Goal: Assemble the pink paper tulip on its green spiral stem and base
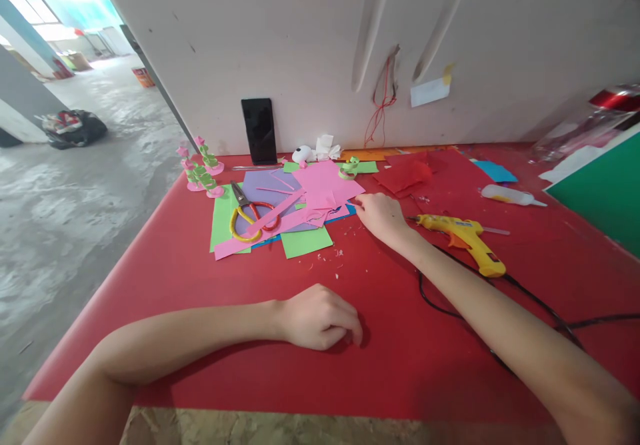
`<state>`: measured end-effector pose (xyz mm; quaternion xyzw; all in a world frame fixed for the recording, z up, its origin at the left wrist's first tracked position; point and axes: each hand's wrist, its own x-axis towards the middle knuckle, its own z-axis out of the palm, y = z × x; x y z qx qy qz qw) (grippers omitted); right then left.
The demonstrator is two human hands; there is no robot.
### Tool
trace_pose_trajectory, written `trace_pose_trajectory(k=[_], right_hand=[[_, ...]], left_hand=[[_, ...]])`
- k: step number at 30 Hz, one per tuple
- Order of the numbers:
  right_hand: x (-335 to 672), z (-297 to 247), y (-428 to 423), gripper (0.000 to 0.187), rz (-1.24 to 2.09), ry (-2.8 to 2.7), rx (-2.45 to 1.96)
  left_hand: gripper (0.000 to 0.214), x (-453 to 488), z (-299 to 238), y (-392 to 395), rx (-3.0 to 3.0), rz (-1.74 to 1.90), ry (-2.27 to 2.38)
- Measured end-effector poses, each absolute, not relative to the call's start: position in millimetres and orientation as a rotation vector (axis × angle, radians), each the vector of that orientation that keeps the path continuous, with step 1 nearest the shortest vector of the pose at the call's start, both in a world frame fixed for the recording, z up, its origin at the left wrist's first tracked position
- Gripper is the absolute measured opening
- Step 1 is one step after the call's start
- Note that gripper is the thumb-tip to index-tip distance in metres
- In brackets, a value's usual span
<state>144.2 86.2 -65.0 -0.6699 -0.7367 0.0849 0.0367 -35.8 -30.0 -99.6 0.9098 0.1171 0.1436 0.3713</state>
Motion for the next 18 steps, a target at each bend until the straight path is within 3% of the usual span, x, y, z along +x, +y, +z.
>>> trace_pose_trajectory(k=[11,14,18], right_hand=[[140,-61,103,0.032,0.037,-2.413,-2.057],[134,-60,103,0.03,0.0,-2.444,-1.854],[117,-60,109,0.04,0.067,-2.671,-1.394]], left_hand=[[0.033,-34,-98,-30,2.396,0.31,0.322],[0.033,-35,-99,-30,2.4,0.35,0.303],[0.033,-35,-100,-30,2.395,0.39,0.293]])
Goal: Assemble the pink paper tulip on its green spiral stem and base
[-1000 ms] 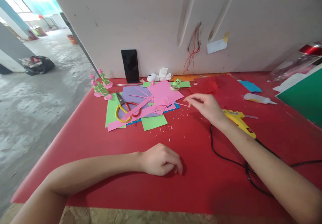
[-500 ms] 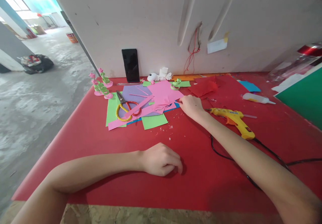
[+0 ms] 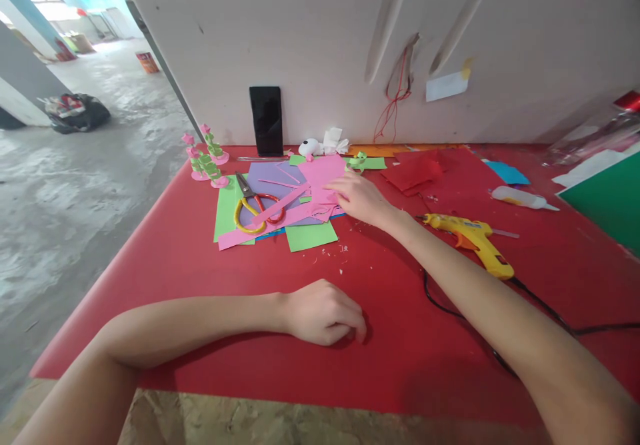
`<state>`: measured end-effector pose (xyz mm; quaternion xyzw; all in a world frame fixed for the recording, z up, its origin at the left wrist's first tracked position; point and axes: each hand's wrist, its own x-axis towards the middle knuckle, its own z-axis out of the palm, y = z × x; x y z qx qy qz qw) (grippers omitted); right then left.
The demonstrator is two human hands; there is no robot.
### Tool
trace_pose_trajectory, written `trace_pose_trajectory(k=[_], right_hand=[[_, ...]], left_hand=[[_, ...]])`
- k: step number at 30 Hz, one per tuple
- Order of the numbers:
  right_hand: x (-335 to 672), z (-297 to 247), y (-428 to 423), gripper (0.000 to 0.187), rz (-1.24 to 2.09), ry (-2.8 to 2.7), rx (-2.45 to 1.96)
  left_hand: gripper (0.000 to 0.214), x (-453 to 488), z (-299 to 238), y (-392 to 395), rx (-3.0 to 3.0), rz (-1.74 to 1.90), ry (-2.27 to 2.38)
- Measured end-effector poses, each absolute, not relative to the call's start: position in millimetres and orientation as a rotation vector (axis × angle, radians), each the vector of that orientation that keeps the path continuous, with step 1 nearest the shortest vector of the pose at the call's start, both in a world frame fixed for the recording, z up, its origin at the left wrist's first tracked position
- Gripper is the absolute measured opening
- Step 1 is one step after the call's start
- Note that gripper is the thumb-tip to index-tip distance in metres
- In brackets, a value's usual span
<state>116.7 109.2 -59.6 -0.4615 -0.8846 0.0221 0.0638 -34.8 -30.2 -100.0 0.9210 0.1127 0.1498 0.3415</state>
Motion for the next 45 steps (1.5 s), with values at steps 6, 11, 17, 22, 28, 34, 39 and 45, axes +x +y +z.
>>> trace_pose_trajectory(k=[6,11,17,22,28,34,39,45], right_hand=[[101,-63,122,0.029,0.029,-2.76,-1.239],[86,-65,128,0.023,-0.021,-2.803,-1.192],[67,-66,133,0.026,-0.031,-2.93,-1.068],[61,-71,134,0.024,0.033,-2.824,-1.044],[66,-65,126,0.02,0.32,-2.325,-1.063],[85,-37,124,0.026,0.722,-1.529,-1.15],[100,-20,99,0.022,1.079,-1.227,-1.082],[123,-7,54,0.03,1.308,-1.136,-1.035]], left_hand=[[0.032,-34,-100,-30,2.41,0.342,0.309],[0.032,-34,-101,-30,2.416,0.348,0.314],[0.033,-34,-99,-30,2.417,0.342,0.313],[0.033,-35,-100,-31,2.393,0.427,0.291],[0.033,-35,-103,-31,2.417,0.446,0.284],[0.032,-35,-103,-31,2.382,0.424,0.287],[0.034,-34,-101,-30,2.094,0.534,0.319],[0.03,-34,-94,-27,1.763,0.711,0.553]])
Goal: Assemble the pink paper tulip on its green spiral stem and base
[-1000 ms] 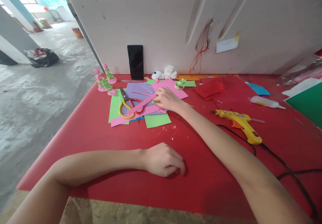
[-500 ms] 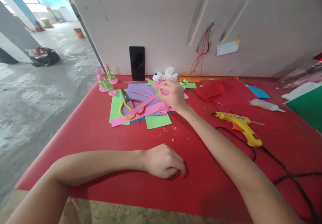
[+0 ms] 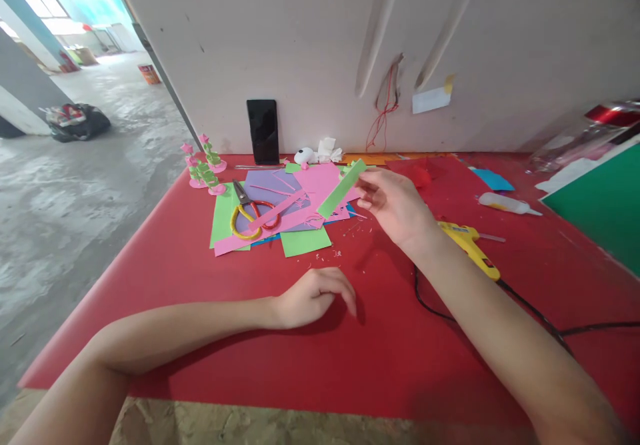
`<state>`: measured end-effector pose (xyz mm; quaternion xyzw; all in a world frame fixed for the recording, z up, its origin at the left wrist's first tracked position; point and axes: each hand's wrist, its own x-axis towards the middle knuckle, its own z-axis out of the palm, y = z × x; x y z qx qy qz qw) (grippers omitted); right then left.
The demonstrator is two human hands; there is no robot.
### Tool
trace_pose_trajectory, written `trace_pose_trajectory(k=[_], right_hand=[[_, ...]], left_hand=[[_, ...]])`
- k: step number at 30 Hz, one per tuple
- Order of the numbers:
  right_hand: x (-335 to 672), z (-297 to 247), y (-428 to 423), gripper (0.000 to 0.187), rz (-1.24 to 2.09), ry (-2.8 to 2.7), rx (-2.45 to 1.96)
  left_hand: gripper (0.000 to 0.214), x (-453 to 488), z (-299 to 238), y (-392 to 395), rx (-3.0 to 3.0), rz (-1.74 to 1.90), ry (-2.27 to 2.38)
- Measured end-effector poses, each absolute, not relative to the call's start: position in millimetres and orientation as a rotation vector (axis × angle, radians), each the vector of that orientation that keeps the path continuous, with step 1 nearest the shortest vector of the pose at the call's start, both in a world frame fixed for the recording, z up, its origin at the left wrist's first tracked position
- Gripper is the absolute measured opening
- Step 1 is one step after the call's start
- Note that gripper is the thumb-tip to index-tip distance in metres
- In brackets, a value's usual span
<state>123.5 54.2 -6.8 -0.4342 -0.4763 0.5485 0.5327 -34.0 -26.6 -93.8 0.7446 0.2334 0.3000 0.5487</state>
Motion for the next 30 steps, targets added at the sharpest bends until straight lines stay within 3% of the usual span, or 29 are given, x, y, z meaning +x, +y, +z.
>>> trace_pose_trajectory(k=[4,9,12,20,30], right_hand=[[147,-5,33,0.03,1.425,-1.162,-1.078],[157,-17,11,0.029,1.498,-1.221,-1.146],[153,-19,-1,0.026,1.427,-1.23,-1.174],[153,-12,-19,0.018,1.268,-1.327,-1.082],[160,10,-35,0.004,0.764,-1.54,-1.053]], left_hand=[[0.025,-33,-86,-15,1.474,0.738,0.723],[0.054,-32,-71,-2,1.229,0.726,0.733],[0.059,-36,-54,-2,1.246,0.744,0.655],[0.015,-32,4,-9,1.642,0.902,0.846],[0.002,-17,22,-21,1.75,0.982,0.916]])
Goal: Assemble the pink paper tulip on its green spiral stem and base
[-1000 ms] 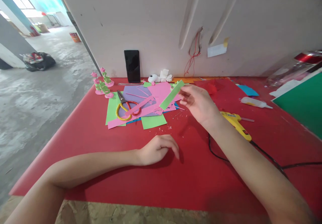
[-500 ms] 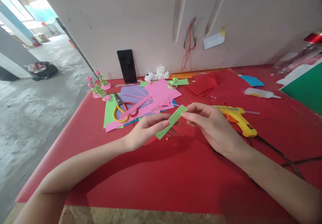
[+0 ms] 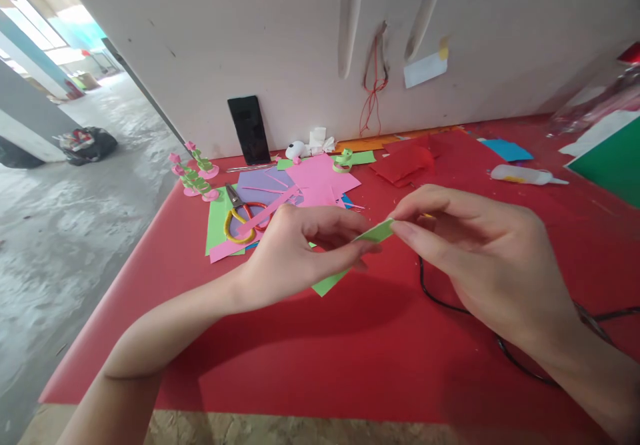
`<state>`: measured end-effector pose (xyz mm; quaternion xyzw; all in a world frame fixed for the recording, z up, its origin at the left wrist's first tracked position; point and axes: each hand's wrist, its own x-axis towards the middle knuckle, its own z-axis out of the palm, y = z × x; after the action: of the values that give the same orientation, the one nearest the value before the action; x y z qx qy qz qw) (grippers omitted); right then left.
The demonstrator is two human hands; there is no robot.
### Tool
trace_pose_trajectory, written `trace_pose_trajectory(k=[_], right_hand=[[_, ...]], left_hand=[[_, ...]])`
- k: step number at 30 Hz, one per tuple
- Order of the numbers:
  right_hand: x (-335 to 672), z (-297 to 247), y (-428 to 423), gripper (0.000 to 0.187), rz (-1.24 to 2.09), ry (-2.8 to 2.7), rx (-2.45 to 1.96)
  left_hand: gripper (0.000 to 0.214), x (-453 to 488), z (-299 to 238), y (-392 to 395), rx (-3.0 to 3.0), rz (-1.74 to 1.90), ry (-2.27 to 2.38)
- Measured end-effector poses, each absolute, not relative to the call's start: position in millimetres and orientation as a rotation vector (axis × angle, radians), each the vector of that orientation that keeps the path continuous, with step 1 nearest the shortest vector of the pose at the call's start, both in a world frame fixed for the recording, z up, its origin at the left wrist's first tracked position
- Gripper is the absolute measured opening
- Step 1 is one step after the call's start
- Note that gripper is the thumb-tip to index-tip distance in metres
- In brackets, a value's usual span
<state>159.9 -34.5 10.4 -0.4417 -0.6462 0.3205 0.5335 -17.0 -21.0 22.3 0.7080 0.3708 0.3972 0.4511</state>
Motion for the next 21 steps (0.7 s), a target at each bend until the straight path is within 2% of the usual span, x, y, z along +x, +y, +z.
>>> trace_pose_trajectory(k=[7,13,18,21], right_hand=[[164,14,-39,0.008,0.573,-1.691,-1.012],[160,16,-45,0.01,0.467,-1.737,-1.007],[159,17,-50,0.011,0.404,-1.758,-0.989],[158,18,-50,0.011,0.35,-1.773,-0.988]], left_hand=[[0.012,-17,18,-18,1.643,1.048,0.778],[0.009,-15,6,-12,1.356,0.893,0.619],[0.005,-15,3,-13,1.347,0.875,0.597],[0.014,-16,3,-14,1.423,0.887,0.661]])
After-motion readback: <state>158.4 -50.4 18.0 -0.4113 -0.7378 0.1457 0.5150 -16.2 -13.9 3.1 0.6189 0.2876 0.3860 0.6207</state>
